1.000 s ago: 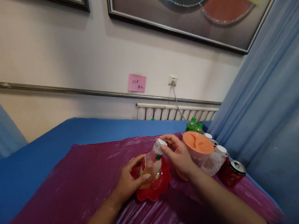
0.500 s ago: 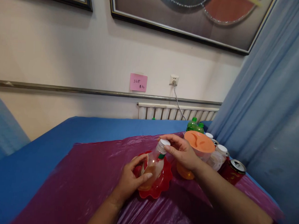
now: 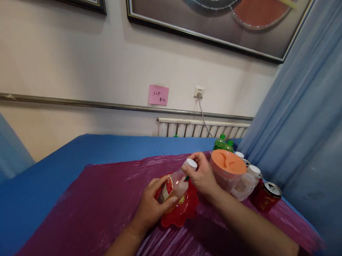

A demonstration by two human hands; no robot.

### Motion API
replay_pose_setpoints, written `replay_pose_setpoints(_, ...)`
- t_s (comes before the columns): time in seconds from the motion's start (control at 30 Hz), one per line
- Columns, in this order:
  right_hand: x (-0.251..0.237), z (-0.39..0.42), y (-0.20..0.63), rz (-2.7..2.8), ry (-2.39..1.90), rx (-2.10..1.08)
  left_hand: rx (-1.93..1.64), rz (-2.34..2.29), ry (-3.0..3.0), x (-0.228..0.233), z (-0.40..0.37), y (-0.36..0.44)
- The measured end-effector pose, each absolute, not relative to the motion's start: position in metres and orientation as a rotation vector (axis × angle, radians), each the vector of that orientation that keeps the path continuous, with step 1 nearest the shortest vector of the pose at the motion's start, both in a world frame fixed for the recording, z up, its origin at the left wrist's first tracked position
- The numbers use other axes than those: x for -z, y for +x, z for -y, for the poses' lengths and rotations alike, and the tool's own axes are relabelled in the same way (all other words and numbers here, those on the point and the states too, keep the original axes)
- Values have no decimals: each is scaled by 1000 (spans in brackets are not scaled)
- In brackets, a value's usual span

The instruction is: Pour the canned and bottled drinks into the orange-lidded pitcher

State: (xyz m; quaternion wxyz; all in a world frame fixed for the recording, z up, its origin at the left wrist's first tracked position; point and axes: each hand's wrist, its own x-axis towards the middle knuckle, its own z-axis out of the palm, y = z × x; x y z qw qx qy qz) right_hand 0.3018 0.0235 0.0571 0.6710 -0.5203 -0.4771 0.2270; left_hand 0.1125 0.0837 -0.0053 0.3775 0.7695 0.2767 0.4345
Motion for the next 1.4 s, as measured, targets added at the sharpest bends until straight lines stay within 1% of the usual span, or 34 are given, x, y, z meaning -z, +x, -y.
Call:
replay_pose_setpoints(0.17, -62, -16, 299, 1139, -942, -624, -1048, -698, 1805, 6, -85, 113)
replay_pose_setpoints(0.27, -64, -11, 299, 1126, -884, -707, -1036, -700, 1767, 7, -86, 113)
replay_pose_setpoints(0.6, -56, -21, 291, 1037, -979, -571, -1022, -680, 1832, 3, -81, 113)
replay_pose_setpoints(0.93, -55, -13, 294, 962, -955, -639, -1037, -694, 1744, 4, -86, 110)
replay_pose_setpoints(1.13, -66, -10, 308, 1042, -882, -745, -924, -568, 1625, 5, -85, 108)
replay_pose_setpoints(1.23, -70, -10, 312, 1047, -863, -715, -880, -536, 1602, 6, -84, 108)
replay_pose_setpoints(1.4, -69, -8, 314, 1105, -904, -705, -905, -562, 1583, 9, -86, 108)
